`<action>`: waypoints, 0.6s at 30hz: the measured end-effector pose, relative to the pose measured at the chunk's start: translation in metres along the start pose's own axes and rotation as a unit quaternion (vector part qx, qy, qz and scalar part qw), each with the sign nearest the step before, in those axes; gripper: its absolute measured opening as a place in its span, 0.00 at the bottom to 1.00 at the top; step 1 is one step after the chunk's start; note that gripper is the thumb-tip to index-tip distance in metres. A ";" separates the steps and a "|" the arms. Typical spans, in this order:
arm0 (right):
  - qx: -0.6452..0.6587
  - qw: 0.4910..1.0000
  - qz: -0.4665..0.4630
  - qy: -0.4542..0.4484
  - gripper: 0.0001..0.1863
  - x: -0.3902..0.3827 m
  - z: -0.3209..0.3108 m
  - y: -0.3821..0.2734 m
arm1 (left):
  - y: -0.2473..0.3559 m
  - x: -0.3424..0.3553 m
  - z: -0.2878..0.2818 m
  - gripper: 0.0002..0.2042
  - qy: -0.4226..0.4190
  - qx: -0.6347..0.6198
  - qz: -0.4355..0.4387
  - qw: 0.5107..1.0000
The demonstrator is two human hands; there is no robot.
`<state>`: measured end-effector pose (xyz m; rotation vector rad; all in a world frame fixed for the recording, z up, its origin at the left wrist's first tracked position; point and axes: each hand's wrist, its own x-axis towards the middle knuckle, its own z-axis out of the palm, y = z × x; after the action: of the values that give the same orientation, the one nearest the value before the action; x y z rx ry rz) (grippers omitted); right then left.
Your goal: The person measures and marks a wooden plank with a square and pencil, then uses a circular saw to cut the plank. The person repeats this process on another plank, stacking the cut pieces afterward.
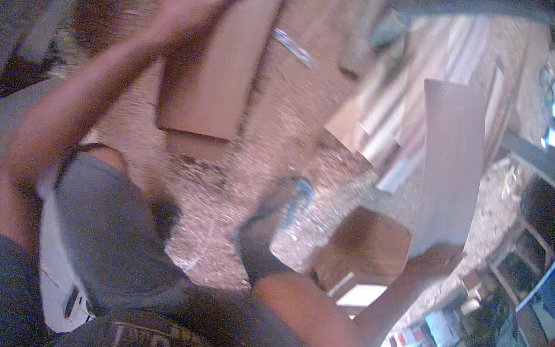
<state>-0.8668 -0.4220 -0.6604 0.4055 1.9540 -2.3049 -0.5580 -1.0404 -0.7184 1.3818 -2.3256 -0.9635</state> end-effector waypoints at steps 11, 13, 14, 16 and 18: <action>0.099 0.916 0.307 -0.240 0.32 -0.193 0.210 0.121 | -0.046 0.018 0.019 0.34 0.011 -0.429 -0.090 0.899; 0.002 0.893 0.297 -0.337 0.33 -0.216 0.220 0.142 | -0.054 0.016 0.004 0.38 -0.003 -0.530 -0.158 0.833; -0.159 0.882 0.264 -0.357 0.34 -0.224 0.223 0.150 | -0.057 0.011 -0.002 0.41 -0.006 -0.542 -0.203 0.815; -0.443 0.779 0.188 -0.403 0.37 -0.234 0.231 0.164 | -0.057 -0.001 -0.011 0.47 -0.045 -0.498 -0.230 0.835; -0.412 0.793 0.066 -0.444 0.39 -0.228 0.256 0.177 | -0.052 -0.014 -0.013 0.52 -0.125 -0.369 -0.192 0.901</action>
<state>-0.6420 -0.7262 -0.7328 -0.5165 1.9744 -0.9768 -0.5090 -1.0506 -0.7413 1.4283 -1.5248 -1.9740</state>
